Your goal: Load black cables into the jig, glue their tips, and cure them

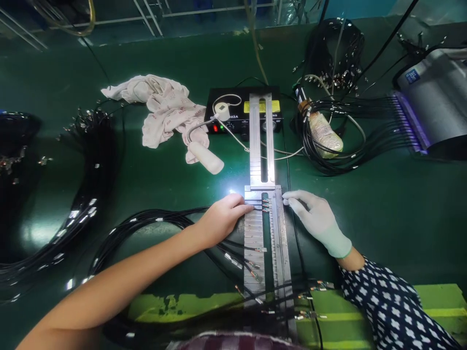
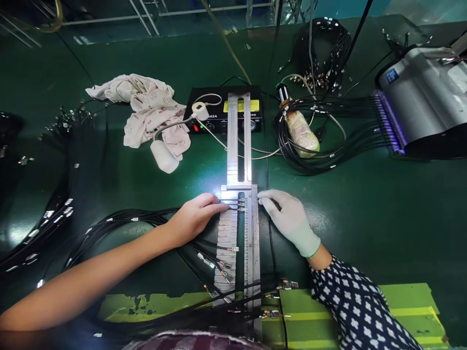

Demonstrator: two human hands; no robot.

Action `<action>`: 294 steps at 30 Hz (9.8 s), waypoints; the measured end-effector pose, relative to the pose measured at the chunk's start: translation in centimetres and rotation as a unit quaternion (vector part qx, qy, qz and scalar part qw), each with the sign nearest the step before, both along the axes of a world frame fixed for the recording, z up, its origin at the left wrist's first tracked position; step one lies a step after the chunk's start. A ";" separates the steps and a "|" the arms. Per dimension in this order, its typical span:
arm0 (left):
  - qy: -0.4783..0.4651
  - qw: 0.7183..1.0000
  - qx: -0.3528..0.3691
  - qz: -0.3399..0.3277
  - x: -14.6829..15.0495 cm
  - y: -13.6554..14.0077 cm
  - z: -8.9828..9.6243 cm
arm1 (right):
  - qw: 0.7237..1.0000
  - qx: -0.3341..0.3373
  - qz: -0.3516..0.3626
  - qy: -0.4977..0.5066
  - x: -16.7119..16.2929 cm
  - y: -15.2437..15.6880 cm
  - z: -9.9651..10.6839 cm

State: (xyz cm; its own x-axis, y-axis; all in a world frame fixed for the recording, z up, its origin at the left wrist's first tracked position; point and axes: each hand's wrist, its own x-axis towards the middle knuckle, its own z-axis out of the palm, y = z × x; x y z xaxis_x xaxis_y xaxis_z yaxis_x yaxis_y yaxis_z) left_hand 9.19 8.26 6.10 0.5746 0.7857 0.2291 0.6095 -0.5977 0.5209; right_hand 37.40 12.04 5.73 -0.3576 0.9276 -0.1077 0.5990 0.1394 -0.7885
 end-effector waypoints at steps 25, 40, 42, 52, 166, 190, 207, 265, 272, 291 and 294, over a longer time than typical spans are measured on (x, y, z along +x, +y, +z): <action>0.091 0.996 0.014 0.020 -1.2 -2.8 -1.0 | 1.000 0.020 0.005 0.006 0.1 -0.1 -0.4; -0.050 0.989 -0.139 0.019 -0.4 -3.1 1.7 | 1.000 0.016 0.003 0.013 -0.2 0.0 0.2; -0.038 0.997 -0.069 0.006 -0.2 -2.1 0.9 | 1.000 0.015 0.004 0.011 -0.2 0.0 0.2; 0.003 0.998 0.064 -0.005 0.6 -0.6 0.0 | 1.000 0.018 0.009 0.000 -0.1 0.1 0.0; 0.079 0.985 -0.124 0.090 0.3 -5.7 0.4 | 0.994 -0.083 0.054 0.034 3.0 -1.7 1.4; -0.008 0.998 0.059 0.008 -0.4 -3.3 -1.4 | 1.000 0.022 0.017 0.015 1.8 -1.4 -0.5; 0.110 0.994 0.012 0.008 -0.6 -5.4 0.3 | 0.999 0.030 0.008 0.024 1.9 -1.3 -0.5; -0.060 0.997 -0.030 0.048 -1.1 -6.3 1.0 | 0.998 0.055 0.030 0.016 1.7 -2.2 -0.3; -0.008 0.996 0.036 0.086 0.3 -5.5 -0.1 | 0.998 0.055 0.031 0.003 1.9 -2.0 -0.5; 0.101 0.987 0.076 0.104 1.5 -5.9 1.0 | 0.999 0.037 0.025 0.001 1.8 -2.1 -0.3; 0.104 0.986 0.073 0.109 1.5 -5.9 1.0 | 0.999 0.033 0.025 0.000 1.8 -2.0 -0.3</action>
